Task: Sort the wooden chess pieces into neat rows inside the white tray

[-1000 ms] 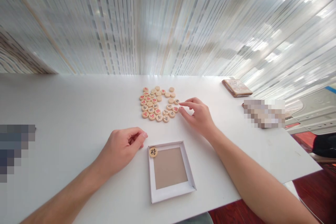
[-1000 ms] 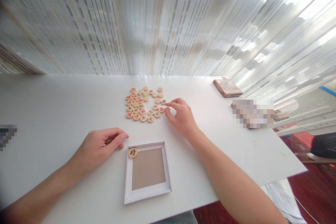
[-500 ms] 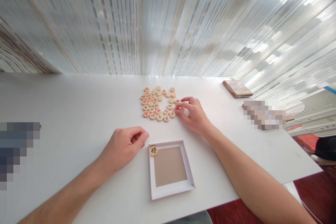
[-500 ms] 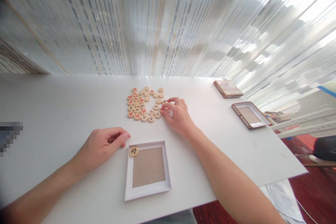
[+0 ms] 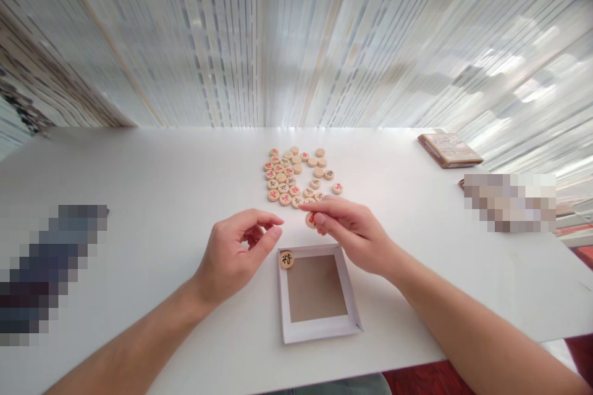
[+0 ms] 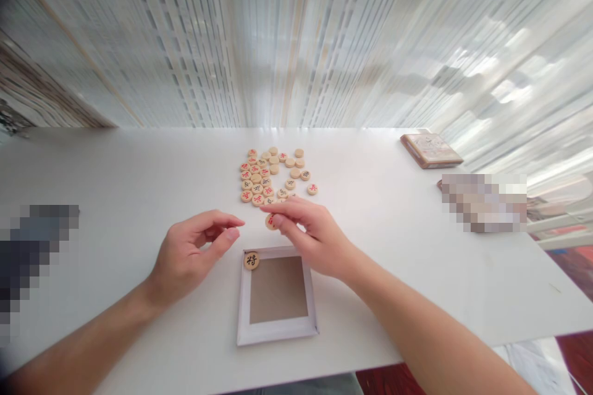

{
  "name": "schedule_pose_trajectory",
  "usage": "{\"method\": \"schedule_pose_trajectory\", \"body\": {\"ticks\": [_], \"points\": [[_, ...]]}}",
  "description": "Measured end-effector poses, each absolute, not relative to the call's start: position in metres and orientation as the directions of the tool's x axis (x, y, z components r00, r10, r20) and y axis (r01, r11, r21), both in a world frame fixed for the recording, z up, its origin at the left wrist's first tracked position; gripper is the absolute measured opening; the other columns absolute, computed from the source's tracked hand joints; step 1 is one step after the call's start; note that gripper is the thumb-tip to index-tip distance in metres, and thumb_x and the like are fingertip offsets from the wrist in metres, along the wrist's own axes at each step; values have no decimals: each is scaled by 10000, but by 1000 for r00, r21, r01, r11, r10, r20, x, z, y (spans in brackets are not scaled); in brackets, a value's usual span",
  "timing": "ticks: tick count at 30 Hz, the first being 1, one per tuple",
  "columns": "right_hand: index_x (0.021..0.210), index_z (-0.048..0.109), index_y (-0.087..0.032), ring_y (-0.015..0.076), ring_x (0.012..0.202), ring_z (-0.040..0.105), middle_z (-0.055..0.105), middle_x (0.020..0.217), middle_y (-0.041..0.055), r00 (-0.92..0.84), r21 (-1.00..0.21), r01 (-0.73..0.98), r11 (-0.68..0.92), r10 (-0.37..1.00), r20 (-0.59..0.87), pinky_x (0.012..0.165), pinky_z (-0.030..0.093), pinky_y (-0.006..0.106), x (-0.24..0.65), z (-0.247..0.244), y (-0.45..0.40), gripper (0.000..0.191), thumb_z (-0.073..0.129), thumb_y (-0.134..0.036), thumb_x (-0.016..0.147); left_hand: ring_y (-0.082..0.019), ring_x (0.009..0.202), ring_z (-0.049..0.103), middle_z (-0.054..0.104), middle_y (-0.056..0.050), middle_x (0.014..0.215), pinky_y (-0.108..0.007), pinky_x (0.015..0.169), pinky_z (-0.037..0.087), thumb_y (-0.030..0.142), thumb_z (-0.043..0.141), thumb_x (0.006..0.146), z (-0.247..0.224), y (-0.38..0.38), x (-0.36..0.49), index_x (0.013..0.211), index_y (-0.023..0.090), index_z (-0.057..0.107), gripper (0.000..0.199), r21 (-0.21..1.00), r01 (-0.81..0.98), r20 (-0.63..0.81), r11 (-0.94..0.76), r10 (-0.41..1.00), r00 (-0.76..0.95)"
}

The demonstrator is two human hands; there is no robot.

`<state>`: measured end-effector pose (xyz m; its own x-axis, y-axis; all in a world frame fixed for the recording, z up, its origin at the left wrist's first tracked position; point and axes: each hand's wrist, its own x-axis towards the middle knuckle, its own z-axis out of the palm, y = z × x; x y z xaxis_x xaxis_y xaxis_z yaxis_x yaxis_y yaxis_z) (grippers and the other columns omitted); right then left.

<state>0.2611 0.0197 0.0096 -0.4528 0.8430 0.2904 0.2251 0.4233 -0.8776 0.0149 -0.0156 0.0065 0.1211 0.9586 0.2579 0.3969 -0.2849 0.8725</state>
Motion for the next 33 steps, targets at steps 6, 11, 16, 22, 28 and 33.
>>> {"method": "schedule_pose_trajectory", "body": {"ticks": [6, 11, 16, 22, 28, 33], "points": [[1349, 675, -198, 144, 759, 678, 712, 867, 19, -575, -991, 0, 136, 810, 111, 692, 578, 275, 248, 9, 1, 323, 658, -336, 1057, -94, 572, 592, 768, -24, 841, -219, 538, 529, 217, 854, 842, 10, -26, 24, 1057, 172, 792, 228, 915, 209, 286, -346, 920, 270], [1232, 670, -188, 144, 763, 703, 740, 876, 27, -585, -994, -103, -20, 810, 44, 707, 597, 273, 245, 11, -2, 287, 737, -361, 1013, -91, 601, 596, 784, -19, 838, -206, 552, 520, 135, 872, 836, 12, -32, 30, 1068, 189, 813, 245, 887, 180, 373, -425, 890, 263], [1187, 682, -182, 156, 746, 675, 730, 836, 31, -588, -993, -88, -78, 809, -11, 720, 598, 307, 245, 22, -7, 304, 699, -442, 1030, -108, 609, 617, 781, -31, 827, -228, 559, 541, 131, 841, 866, 13, -34, 31, 1060, 184, 818, 202, 884, 177, 395, -433, 894, 214], [888, 683, -165, 142, 630, 661, 706, 727, 23, -579, -973, -53, -223, 801, -152, 616, 571, 274, 243, 27, -9, 385, 795, -530, 934, -99, 592, 626, 795, -18, 798, -208, 551, 547, 153, 877, 845, 11, -36, 30, 1044, 172, 824, 207, 922, 151, 319, -356, 921, 223], [832, 683, -158, 126, 584, 658, 716, 679, 12, -591, -946, -81, -314, 779, -208, 569, 546, 236, 242, 28, -10, 332, 878, -424, 873, -101, 602, 616, 802, -14, 806, -218, 566, 541, 167, 898, 838, 14, -37, 30, 1010, 186, 831, 186, 913, 134, 343, -385, 903, 258], [802, 675, -157, 107, 536, 635, 707, 642, -1, -593, -932, -86, -352, 770, -236, 522, 524, 205, 242, 28, -10, 335, 909, -393, 838, -101, 622, 628, 787, 19, 785, -214, 593, 534, 104, 888, 833, 16, -38, 30, 1043, 225, 834, 249, 895, 151, 366, -420, 884, 290]]}}
